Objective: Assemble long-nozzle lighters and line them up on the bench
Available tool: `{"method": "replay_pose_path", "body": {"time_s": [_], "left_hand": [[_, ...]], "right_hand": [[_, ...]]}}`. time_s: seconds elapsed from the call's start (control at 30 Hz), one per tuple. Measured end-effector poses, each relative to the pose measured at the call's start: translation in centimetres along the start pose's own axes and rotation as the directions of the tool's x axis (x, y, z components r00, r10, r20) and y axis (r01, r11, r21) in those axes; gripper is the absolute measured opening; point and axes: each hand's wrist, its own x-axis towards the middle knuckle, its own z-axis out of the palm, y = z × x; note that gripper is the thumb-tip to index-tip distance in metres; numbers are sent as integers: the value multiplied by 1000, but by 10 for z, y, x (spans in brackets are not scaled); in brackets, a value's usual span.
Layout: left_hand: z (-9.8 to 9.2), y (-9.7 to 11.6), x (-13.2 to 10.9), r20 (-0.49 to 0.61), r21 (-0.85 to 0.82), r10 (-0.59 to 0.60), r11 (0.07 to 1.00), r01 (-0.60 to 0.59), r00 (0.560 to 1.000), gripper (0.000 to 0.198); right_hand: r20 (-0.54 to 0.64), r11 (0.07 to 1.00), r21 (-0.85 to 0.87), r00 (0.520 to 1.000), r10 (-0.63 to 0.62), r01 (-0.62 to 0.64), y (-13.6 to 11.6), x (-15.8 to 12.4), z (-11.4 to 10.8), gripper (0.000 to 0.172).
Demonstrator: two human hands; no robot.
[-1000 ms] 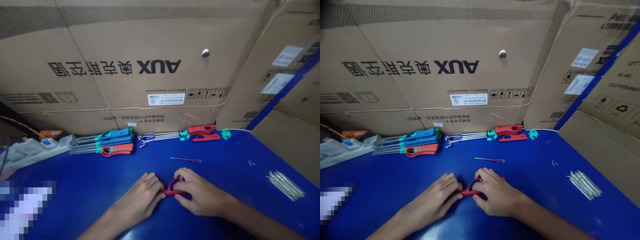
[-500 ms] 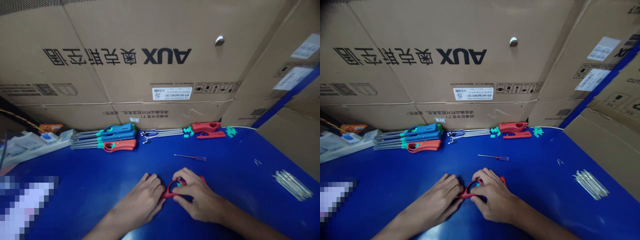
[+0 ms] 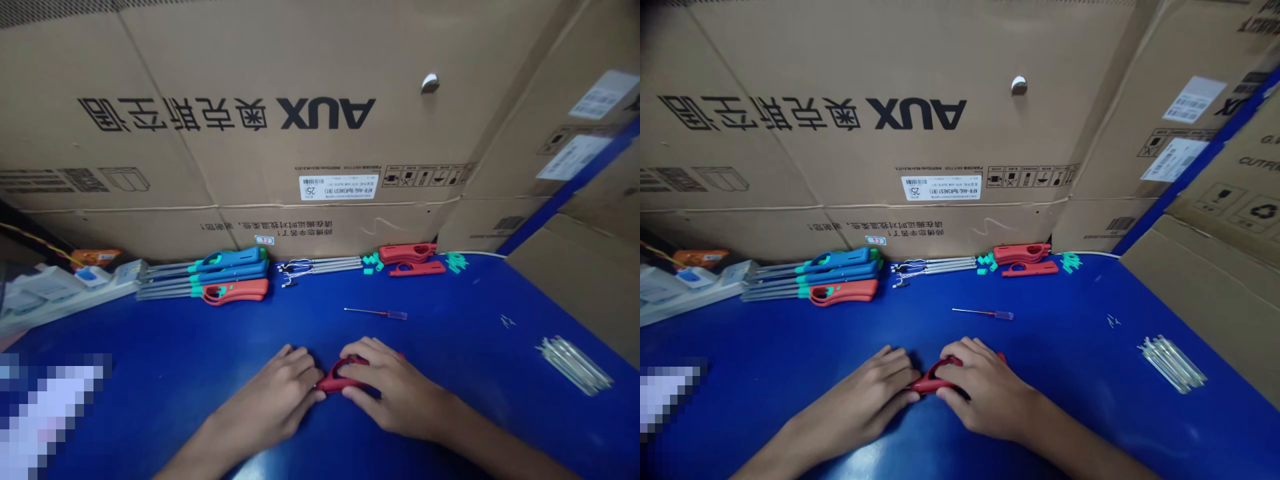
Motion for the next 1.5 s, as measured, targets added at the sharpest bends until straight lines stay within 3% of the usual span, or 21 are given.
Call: {"method": "replay_pose_path", "body": {"time_s": [0.17, 0.27, 0.47, 0.7, 0.77, 0.87, 1.0, 1.13, 1.2, 1.37, 1.5], "left_hand": [[-20, -6, -6, 108, -241, -123, 959, 146, 987, 23], [-25, -12, -9, 161, -288, -129, 942, 171, 979, 30], [-24, -13, -8, 183, -325, -156, 922, 209, 971, 51], [-22, -9, -8, 150, -289, -217, 924, 252, 965, 30], [-19, -9, -9, 115, -263, -224, 933, 247, 968, 32], [-14, -10, -8, 70, -250, -219, 941, 230, 973, 18], [-12, -10, -6, 32, -243, -190, 951, 192, 981, 17], [-12, -11, -5, -31, -166, -122, 979, 115, 992, 18], [-11, -12, -4, -85, -93, -87, 993, 79, 993, 18], [-9, -15, -5, -164, 5, -7, 1000, 8, 986, 16], [-8, -14, -6, -169, 11, -20, 1000, 22, 985, 11]], "right_hand": [[-1, 996, -89, 1000, -17, 17, 7, -5, -9, 50], [-61, 992, -119, 997, -48, 41, 9, -9, -11, 40], [-54, 981, -127, 986, -156, 148, 4, -12, -5, 26], [-183, 980, -91, 965, -190, 176, 15, -8, 11, 34], [-181, 986, -46, 969, -169, 163, 16, -6, 10, 33], [-137, 991, 37, 983, -124, 130, 15, -4, 5, 29], [-177, 977, 193, 983, -52, 86, 14, -3, -4, 28], [-311, 917, 399, 936, 162, -27, 20, 0, -12, 26], [-322, 894, 435, 909, 266, -108, 27, 0, -16, 28], [-235, 951, 114, 922, 307, -287, 42, -4, -20, 35], [-168, 969, 16, 955, 245, -246, 38, -7, -20, 31]]}}
